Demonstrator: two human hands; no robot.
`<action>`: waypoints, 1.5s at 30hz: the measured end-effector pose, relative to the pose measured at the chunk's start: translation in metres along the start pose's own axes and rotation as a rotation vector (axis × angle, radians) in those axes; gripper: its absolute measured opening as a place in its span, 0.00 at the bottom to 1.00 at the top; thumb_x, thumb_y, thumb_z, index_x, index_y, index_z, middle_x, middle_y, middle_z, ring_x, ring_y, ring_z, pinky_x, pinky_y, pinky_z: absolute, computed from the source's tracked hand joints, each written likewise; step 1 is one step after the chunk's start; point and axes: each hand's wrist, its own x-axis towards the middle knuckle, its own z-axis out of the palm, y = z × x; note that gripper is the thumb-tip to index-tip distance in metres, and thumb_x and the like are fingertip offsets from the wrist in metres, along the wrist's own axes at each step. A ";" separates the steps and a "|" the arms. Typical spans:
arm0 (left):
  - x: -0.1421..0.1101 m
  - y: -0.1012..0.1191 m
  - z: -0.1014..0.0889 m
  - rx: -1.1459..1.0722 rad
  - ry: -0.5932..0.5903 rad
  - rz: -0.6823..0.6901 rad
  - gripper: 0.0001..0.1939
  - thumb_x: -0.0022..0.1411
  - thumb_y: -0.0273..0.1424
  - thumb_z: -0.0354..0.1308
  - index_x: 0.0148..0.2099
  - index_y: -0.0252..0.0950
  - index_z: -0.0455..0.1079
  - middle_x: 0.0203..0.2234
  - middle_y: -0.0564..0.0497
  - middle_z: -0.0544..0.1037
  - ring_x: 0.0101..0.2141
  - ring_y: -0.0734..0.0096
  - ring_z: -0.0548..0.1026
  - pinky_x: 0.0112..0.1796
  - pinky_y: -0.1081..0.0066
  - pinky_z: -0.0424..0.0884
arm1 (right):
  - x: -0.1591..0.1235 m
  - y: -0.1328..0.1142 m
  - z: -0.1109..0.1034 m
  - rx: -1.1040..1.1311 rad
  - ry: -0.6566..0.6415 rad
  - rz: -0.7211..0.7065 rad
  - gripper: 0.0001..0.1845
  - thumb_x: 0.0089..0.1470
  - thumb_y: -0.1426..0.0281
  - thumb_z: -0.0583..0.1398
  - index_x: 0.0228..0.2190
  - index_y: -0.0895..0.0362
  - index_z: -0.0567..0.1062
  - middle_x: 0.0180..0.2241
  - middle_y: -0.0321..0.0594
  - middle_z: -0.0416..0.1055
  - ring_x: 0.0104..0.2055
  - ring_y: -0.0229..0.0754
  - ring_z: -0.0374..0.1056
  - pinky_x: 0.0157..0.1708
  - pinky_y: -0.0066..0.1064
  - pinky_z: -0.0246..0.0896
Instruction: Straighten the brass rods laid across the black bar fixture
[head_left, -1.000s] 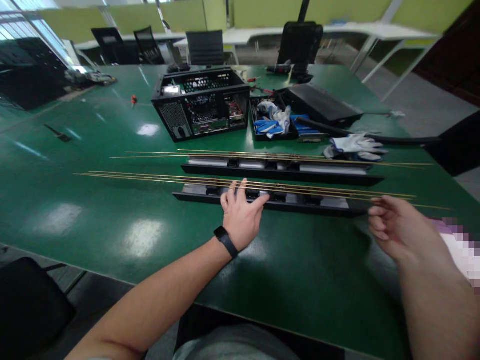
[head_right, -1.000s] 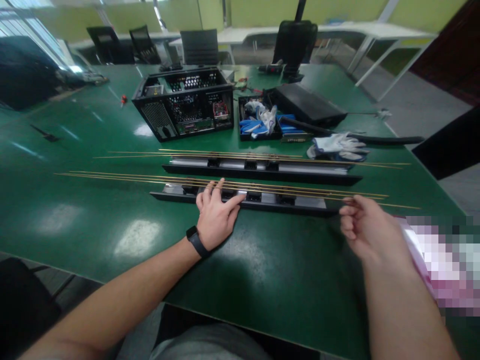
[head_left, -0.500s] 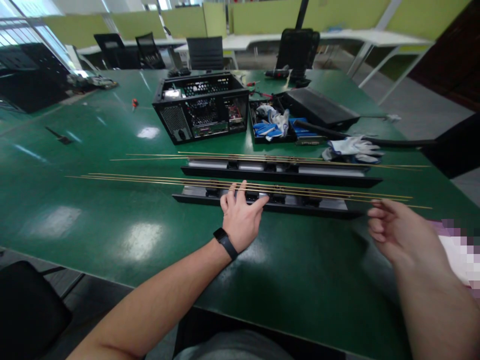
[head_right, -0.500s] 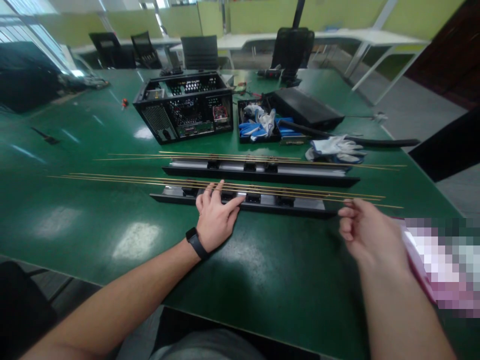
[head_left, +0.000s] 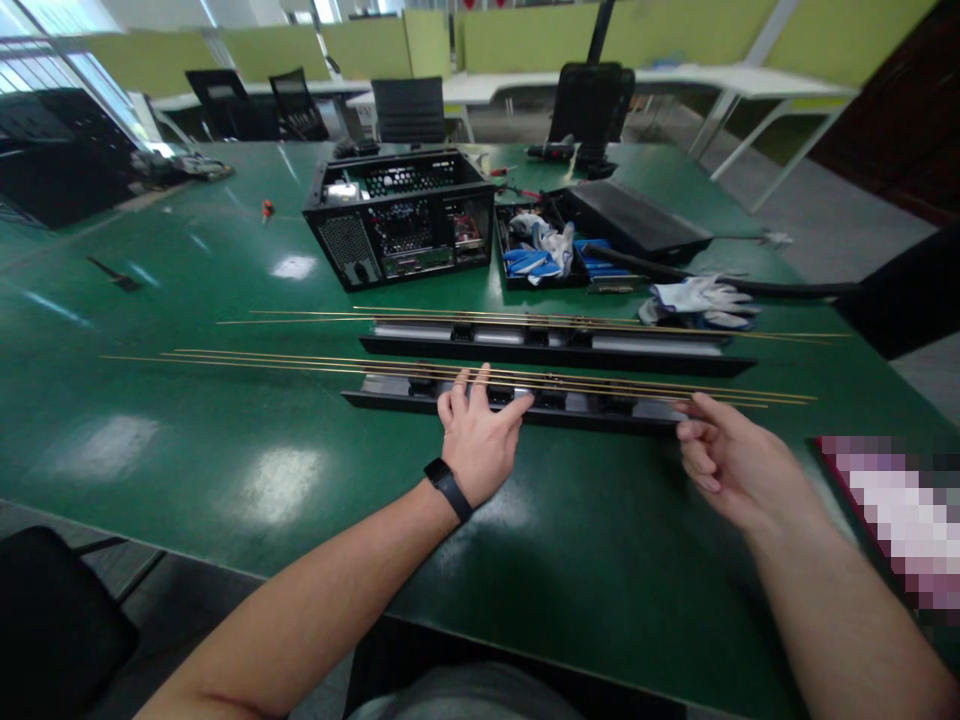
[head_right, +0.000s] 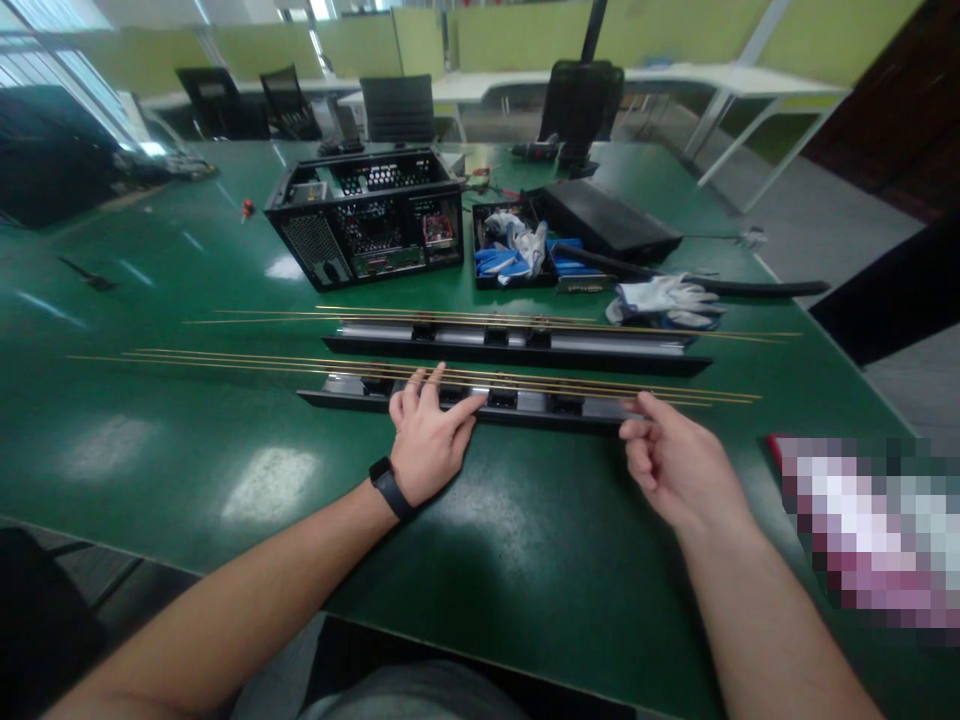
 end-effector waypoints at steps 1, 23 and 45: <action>0.000 0.000 0.000 0.001 0.001 0.001 0.21 0.78 0.36 0.55 0.66 0.59 0.79 0.77 0.40 0.63 0.75 0.32 0.56 0.65 0.32 0.60 | 0.000 -0.002 0.000 0.013 0.030 -0.005 0.06 0.66 0.70 0.62 0.35 0.58 0.75 0.24 0.35 0.67 0.12 0.31 0.50 0.06 0.23 0.40; 0.001 -0.001 0.000 -0.004 0.007 0.014 0.22 0.78 0.35 0.54 0.66 0.58 0.79 0.77 0.40 0.63 0.75 0.32 0.56 0.65 0.31 0.60 | -0.002 0.001 0.002 0.007 -0.059 -0.036 0.08 0.59 0.68 0.69 0.38 0.58 0.77 0.25 0.33 0.67 0.13 0.30 0.50 0.07 0.21 0.42; 0.002 -0.001 -0.001 0.006 -0.002 0.014 0.22 0.79 0.35 0.54 0.67 0.59 0.79 0.77 0.39 0.62 0.75 0.31 0.56 0.65 0.31 0.61 | 0.014 -0.009 -0.017 0.095 0.053 -0.001 0.05 0.63 0.75 0.62 0.33 0.61 0.77 0.22 0.31 0.61 0.14 0.29 0.50 0.08 0.22 0.44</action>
